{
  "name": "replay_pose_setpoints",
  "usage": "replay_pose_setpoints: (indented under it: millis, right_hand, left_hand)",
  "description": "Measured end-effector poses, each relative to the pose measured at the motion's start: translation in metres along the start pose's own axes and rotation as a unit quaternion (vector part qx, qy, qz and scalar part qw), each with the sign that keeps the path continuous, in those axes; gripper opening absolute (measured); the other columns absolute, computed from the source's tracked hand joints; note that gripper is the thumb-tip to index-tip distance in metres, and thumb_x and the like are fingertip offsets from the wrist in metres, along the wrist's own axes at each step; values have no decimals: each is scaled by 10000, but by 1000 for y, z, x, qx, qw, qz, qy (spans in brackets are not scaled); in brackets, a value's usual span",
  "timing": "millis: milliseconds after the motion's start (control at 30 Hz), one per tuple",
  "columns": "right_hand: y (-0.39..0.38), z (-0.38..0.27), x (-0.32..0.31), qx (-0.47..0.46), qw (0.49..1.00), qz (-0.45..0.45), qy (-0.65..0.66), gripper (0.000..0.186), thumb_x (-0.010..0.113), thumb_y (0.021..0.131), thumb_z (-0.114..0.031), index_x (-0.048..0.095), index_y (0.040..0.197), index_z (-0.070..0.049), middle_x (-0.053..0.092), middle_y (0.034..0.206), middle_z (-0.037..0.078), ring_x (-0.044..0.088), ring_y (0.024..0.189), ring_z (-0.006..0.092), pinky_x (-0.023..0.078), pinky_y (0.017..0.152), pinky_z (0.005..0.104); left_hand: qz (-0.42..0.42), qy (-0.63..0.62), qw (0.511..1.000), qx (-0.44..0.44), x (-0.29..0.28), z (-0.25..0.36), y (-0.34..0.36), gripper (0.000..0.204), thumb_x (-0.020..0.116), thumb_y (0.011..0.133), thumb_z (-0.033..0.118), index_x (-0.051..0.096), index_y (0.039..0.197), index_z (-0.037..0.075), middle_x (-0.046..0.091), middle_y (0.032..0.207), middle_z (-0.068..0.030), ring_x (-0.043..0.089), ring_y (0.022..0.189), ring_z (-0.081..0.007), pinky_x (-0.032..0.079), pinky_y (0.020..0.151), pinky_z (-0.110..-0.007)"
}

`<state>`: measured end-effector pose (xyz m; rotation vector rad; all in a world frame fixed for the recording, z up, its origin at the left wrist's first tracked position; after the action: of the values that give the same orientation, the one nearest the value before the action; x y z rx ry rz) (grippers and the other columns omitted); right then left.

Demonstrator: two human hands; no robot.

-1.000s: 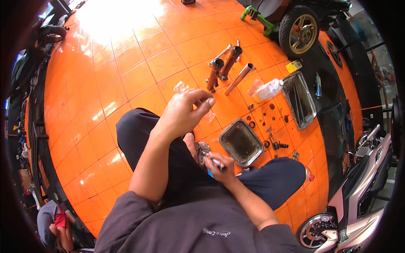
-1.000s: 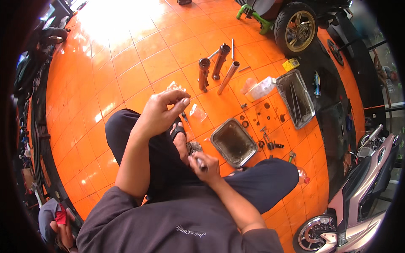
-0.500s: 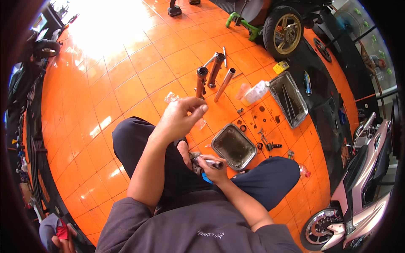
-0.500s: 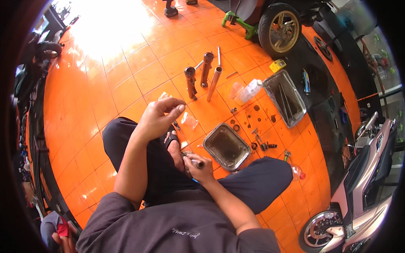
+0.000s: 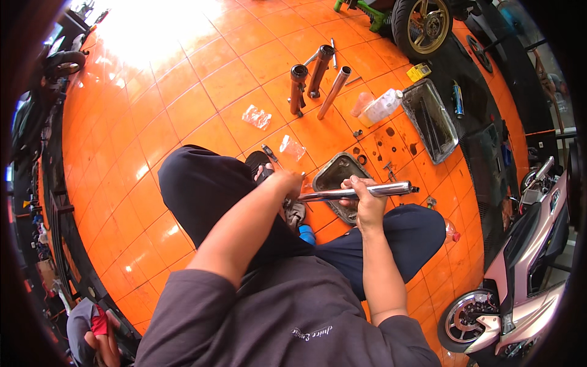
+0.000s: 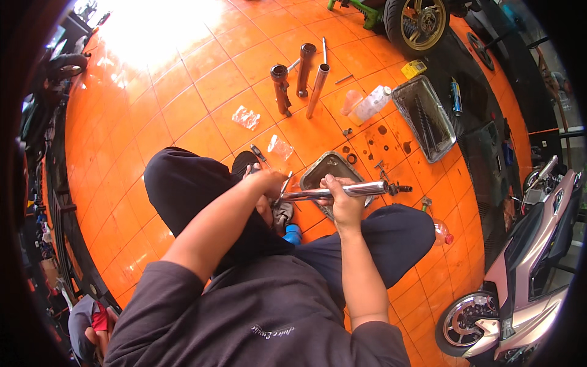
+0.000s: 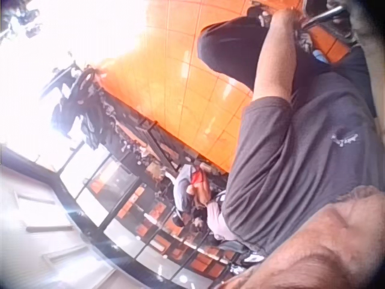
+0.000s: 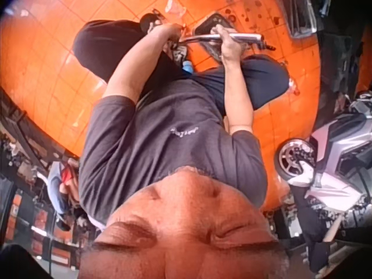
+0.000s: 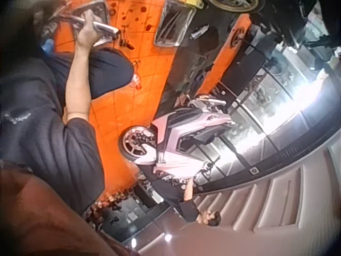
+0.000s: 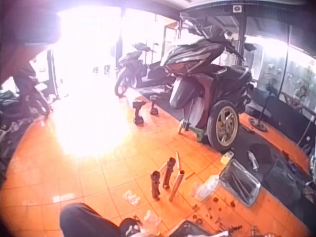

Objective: The person pours green liquid from a bottle into a motorcycle fork component, cleans internal parts, and assembles a spring and damper rod into the fork tube by hand.

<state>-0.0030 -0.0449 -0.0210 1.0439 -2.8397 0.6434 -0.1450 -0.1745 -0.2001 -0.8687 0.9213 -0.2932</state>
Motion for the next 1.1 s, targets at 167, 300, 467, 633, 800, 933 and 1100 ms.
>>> replay_pose_setpoints:
  millis: [167,300,467,633,800,933,1100]
  right_hand:
    - [-10,-4,-25,-10,998,61,-2,202,688,888,-129,619,858,59,669,777,115,624,553,121,515,469,195]
    - [-9,11,-43,10,996,84,-38,217,705,879,-148,625,819,44,648,724,94,586,502,109,479,446,201]
    - [2,46,-45,15,950,64,-304,331,730,851,-305,645,721,-13,605,588,68,575,499,180,491,554,352]
    - [16,71,-24,97,890,-28,-446,463,683,807,-521,704,889,-66,692,841,185,680,872,342,513,754,406]
    - [41,105,5,165,814,-128,-542,552,658,790,-580,672,1071,-105,689,1018,188,655,980,363,511,837,442]
    - [55,125,14,176,799,-155,-554,577,661,789,-585,658,1131,-120,670,1116,172,634,1064,346,504,893,446]
    - [75,172,12,223,792,-150,-548,549,740,747,-493,675,1073,-56,655,1147,194,633,1084,313,510,890,405]
  left_hand:
    - [-53,-68,987,-136,9,9,4,408,656,755,133,666,1147,21,644,1204,-181,618,1142,-306,529,892,-410]
    - [-39,-99,979,-174,25,-3,26,404,659,764,169,670,1138,16,650,1191,-179,630,1125,-286,536,881,-407]
    - [-8,-138,965,-221,101,-32,91,423,629,804,213,647,1185,31,624,1244,-170,621,1140,-277,539,886,-399]
    - [17,-180,936,-302,74,-10,57,369,595,871,306,688,1089,23,705,1038,-164,705,926,-278,565,792,-388]
    - [-245,-346,872,-243,26,-7,27,289,601,907,211,632,1017,-54,702,837,-181,710,699,-245,595,605,-368]
    - [-130,-576,793,-152,-60,-6,-32,302,617,925,214,587,1095,-33,684,972,-155,701,789,-249,590,659,-341]
    - [-28,-649,760,10,-145,-1,-119,269,619,935,227,576,1059,-8,678,963,-118,697,750,-227,603,672,-359]
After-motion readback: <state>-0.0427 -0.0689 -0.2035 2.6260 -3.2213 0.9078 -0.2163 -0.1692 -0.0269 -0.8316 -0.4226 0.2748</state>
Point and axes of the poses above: each hand's wrist, its own y-axis towards the middle knuckle, its own x-axis out of the palm, z = x × y, the point moved 6 cm from there along y, towards the middle knuckle
